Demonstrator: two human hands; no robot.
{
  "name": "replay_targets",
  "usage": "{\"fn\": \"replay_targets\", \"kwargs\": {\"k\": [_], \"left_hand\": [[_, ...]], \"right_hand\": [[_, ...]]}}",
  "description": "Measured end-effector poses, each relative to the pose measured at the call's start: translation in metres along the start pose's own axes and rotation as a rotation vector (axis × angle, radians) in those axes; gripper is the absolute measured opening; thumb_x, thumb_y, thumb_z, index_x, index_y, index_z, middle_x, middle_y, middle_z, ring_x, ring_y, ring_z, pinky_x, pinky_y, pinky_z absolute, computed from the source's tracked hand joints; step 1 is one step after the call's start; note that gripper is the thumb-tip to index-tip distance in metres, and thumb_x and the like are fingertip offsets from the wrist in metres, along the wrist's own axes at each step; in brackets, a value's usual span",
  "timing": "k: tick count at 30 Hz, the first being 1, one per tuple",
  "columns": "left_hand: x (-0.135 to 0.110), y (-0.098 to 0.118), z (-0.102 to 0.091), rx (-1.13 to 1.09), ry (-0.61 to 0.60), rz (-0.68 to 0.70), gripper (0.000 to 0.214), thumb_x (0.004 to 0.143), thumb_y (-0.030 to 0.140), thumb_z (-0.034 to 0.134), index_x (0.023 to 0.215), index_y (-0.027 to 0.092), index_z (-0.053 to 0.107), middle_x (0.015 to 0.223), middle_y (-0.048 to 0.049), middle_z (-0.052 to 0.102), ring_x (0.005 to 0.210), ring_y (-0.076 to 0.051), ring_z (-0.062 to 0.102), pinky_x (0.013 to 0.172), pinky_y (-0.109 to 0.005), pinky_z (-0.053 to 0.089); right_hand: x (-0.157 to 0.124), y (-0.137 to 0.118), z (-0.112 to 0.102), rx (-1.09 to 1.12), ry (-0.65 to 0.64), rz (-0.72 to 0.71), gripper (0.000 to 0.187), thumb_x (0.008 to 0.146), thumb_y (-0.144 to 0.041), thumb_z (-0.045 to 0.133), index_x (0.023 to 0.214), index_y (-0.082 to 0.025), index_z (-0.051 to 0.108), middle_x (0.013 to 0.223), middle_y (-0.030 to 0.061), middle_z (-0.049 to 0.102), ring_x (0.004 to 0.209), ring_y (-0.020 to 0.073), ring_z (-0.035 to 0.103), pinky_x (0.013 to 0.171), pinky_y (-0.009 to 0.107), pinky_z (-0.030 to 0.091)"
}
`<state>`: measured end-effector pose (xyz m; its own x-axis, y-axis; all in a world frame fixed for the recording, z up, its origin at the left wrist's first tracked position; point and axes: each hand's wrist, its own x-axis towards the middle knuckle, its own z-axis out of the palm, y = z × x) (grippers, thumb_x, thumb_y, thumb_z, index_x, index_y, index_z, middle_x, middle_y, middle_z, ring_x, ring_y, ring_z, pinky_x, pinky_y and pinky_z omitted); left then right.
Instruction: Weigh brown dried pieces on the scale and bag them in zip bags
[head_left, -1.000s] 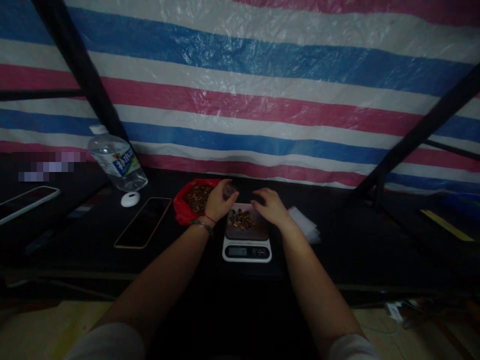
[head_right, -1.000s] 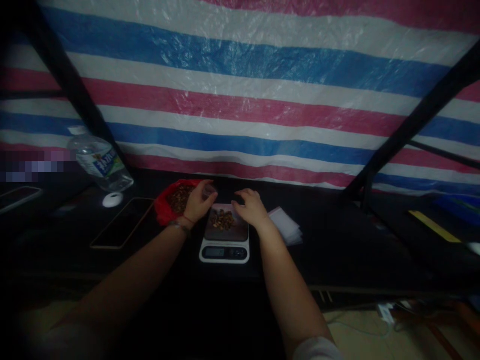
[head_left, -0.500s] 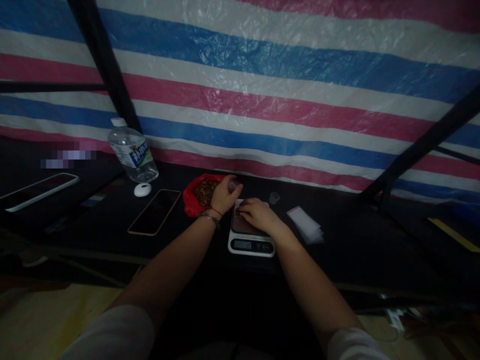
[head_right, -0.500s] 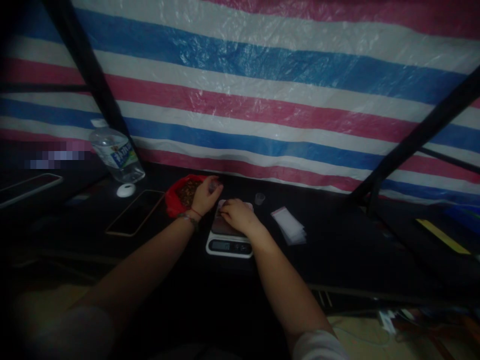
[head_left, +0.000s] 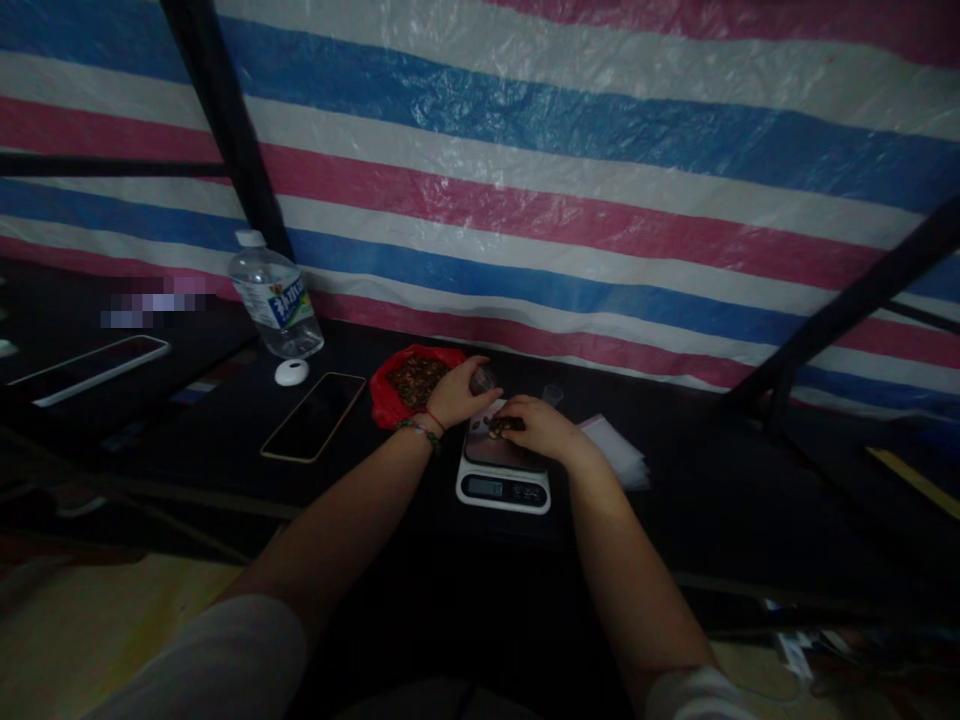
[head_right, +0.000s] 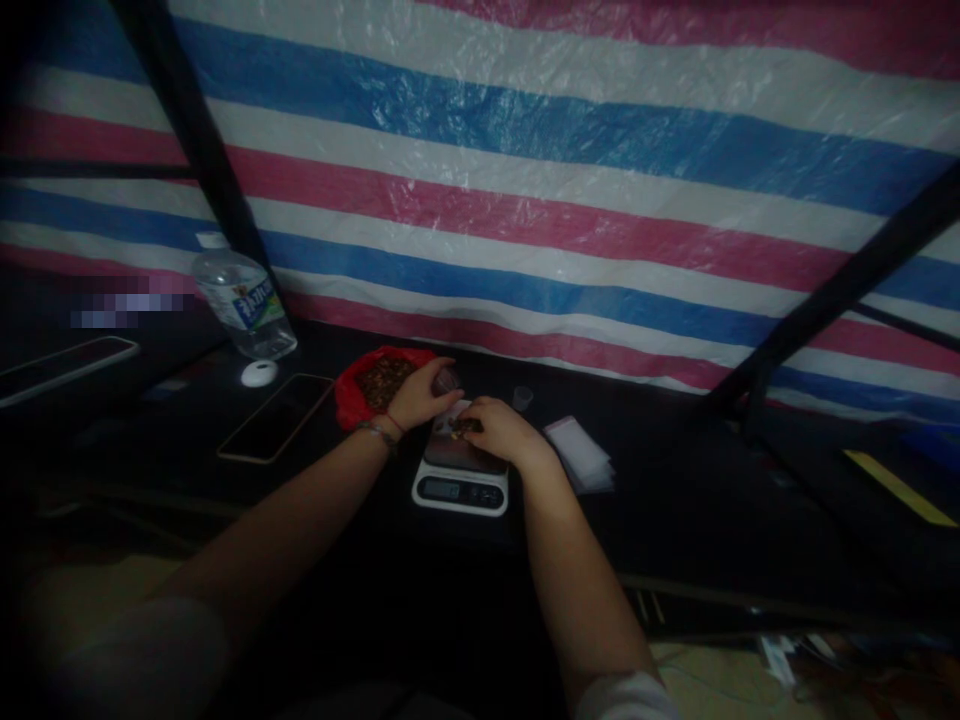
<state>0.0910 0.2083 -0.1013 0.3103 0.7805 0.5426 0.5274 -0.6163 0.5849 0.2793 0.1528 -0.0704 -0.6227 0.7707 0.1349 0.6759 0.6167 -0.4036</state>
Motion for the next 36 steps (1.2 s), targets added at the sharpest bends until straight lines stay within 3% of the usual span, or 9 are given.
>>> {"fn": "replay_targets", "kwargs": {"k": [6, 30, 36], "left_hand": [[0.001, -0.001, 0.0, 0.0, -0.085, 0.007, 0.058, 0.075, 0.04, 0.064, 0.125, 0.014, 0.052, 0.115, -0.0107, 0.063, 0.105, -0.025, 0.06, 0.094, -0.036, 0.046], [0.0, -0.001, -0.003, -0.05, -0.088, 0.024, 0.054, 0.076, 0.038, 0.062, 0.123, 0.013, 0.053, 0.112, -0.01, 0.064, 0.099, -0.023, 0.062, 0.09, -0.034, 0.048], [0.001, 0.001, -0.005, -0.047, -0.097, 0.005, 0.054, 0.074, 0.033, 0.062, 0.123, 0.012, 0.054, 0.108, -0.0091, 0.065, 0.093, -0.021, 0.063, 0.087, -0.032, 0.049]], "right_hand": [[0.003, 0.0, 0.001, -0.06, 0.037, 0.027, 0.019, 0.08, -0.012, 0.06, 0.094, -0.018, 0.071, 0.095, 0.0069, 0.064, 0.091, 0.0164, 0.059, 0.084, 0.027, 0.044], [0.009, -0.006, 0.006, -0.235, 0.068, 0.111, 0.016, 0.079, -0.013, 0.061, 0.09, -0.017, 0.071, 0.092, 0.0077, 0.067, 0.087, 0.0178, 0.062, 0.08, 0.026, 0.045], [0.006, 0.002, 0.001, -0.104, 0.248, 0.102, 0.018, 0.078, -0.013, 0.061, 0.092, -0.018, 0.072, 0.09, 0.006, 0.071, 0.086, 0.0168, 0.063, 0.079, 0.027, 0.046]]}}
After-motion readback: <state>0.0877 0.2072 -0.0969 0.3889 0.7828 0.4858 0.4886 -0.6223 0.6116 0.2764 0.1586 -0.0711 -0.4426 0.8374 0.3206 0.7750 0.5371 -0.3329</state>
